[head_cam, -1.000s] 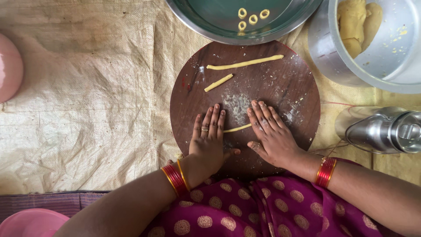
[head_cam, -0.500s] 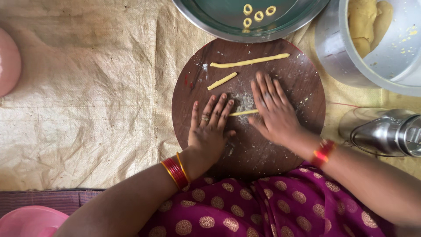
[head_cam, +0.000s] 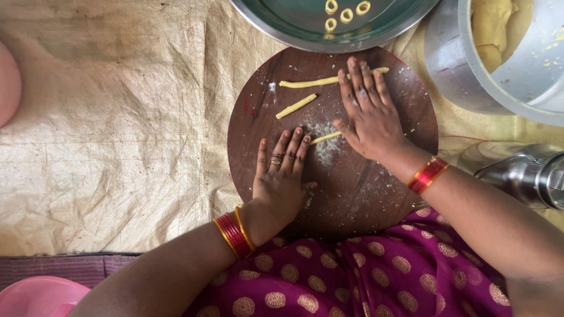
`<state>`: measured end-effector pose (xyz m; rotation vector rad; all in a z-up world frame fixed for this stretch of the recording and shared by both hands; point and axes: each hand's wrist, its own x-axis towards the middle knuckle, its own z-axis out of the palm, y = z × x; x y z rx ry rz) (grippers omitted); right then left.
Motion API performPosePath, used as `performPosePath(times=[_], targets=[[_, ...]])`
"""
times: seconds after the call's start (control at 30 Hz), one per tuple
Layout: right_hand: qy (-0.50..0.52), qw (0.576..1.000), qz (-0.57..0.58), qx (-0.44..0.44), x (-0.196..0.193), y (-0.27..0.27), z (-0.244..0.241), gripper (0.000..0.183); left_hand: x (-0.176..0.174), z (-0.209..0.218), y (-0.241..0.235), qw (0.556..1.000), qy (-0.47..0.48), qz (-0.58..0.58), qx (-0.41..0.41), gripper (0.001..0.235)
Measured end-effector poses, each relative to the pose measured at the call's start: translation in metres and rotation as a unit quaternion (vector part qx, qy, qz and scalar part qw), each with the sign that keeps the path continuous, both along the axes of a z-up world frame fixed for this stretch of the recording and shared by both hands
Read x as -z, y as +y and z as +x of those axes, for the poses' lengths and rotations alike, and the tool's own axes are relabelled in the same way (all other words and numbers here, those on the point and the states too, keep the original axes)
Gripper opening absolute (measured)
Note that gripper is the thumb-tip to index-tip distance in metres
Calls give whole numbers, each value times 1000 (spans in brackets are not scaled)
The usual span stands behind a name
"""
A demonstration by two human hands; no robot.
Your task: The person rolls small pieces of yellow dough into thin ropes on a round wooden board. They then join the ends of the ropes to form small rings and place them into a metal bowl.
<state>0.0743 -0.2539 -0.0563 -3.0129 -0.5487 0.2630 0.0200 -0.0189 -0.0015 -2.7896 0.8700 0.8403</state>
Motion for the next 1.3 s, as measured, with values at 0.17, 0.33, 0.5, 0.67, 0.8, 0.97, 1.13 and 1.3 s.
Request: performPosePath(times=[0.17,0.33,0.5,0.67,0.8,0.97,1.13,1.3], targets=[[-7,997,60,-51,-10,-7,-59,92,-10,-1,0,996,81,31,13,92],[19,997,47,-53,-16,-12,-90,94,-19,-7,1,992,113,36,32,95],[21,998,46,-33,-8,-17,-36,92,-23,-4,2,992,117,38,33,97],[-30,977,192,92,-32,-38,-11,88,-21,-2,4,993,113,36,17,99],[-58,978,177,96,-34,-7,-25,83,-21,3,3,992,113,52,10,98],[-9,994,103,-20,-8,58,-38,86,-37,8,5,983,106,141,58,93],[-5,998,41,-50,-7,67,-58,90,-59,28,19,957,114,255,81,89],[31,995,0,-100,-16,66,-91,94,-65,38,30,972,21,232,2,68]])
